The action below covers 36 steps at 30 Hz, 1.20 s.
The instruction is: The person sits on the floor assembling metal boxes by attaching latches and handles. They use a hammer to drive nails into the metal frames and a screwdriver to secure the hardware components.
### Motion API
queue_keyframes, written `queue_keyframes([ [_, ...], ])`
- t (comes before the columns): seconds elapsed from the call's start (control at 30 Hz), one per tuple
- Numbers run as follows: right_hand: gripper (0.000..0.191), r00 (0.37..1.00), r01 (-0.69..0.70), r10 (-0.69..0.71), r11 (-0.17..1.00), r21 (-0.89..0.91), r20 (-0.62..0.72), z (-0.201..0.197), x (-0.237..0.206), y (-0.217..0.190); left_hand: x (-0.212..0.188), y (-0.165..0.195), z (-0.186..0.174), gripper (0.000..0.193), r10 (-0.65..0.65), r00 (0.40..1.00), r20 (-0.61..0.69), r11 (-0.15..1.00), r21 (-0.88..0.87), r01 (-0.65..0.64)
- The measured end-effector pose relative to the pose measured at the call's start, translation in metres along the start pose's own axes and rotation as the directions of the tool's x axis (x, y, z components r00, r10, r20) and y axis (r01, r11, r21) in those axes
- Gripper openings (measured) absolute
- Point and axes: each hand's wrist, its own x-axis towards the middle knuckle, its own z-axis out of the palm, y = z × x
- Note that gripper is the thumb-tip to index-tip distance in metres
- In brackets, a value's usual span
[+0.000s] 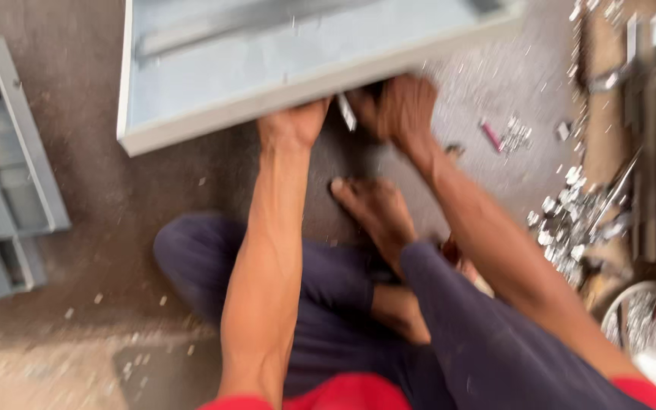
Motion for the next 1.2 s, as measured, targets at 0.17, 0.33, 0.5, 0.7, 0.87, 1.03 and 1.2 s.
queue_keyframes([
  [0.17, 0.050, 0.957, 0.154, -0.177, 0.981, -0.114, -0.228, -0.034, 0.016, -0.017, 0.027, -0.005, -0.015, 0.041, -0.064, 0.996, 0.068, 0.997, -0.027, 0.066],
  [0.33, 0.046, 0.977, 0.122, -0.103, 0.988, 0.098, -0.185, -0.077, -0.121, 0.048, -0.005, -0.036, -0.057, 0.043, 0.021, 0.996, -0.085, 0.998, 0.054, -0.017],
  [0.5, 0.049, 0.995, -0.090, 0.095, 0.951, -0.297, 0.003, -0.055, -0.255, 0.157, -0.051, -0.080, -0.124, 0.042, -0.071, 0.994, -0.084, 0.997, -0.034, 0.068],
  [0.7, 0.043, 0.671, -0.658, 0.666, 0.738, -0.151, 0.327, -0.094, -0.300, 0.163, -0.054, -0.098, -0.144, 0.042, -0.104, 0.988, -0.111, 0.993, -0.061, 0.098],
  [0.87, 0.036, 0.812, -0.576, 0.431, 0.704, 0.416, 0.395, -0.153, -0.312, 0.105, -0.050, -0.096, -0.143, 0.041, -0.105, 0.988, -0.116, 0.993, -0.067, 0.098],
  [1.03, 0.043, 0.948, -0.298, 0.224, 0.877, 0.378, 0.227, -0.132, -0.276, 0.084, -0.043, -0.089, -0.140, 0.041, -0.100, 0.988, -0.121, 0.995, -0.038, 0.096],
  [1.2, 0.043, 0.973, -0.209, 0.148, 0.893, 0.398, 0.179, -0.090, -0.226, 0.066, -0.040, -0.082, -0.137, 0.040, -0.103, 0.985, -0.135, 0.995, -0.016, 0.101],
])
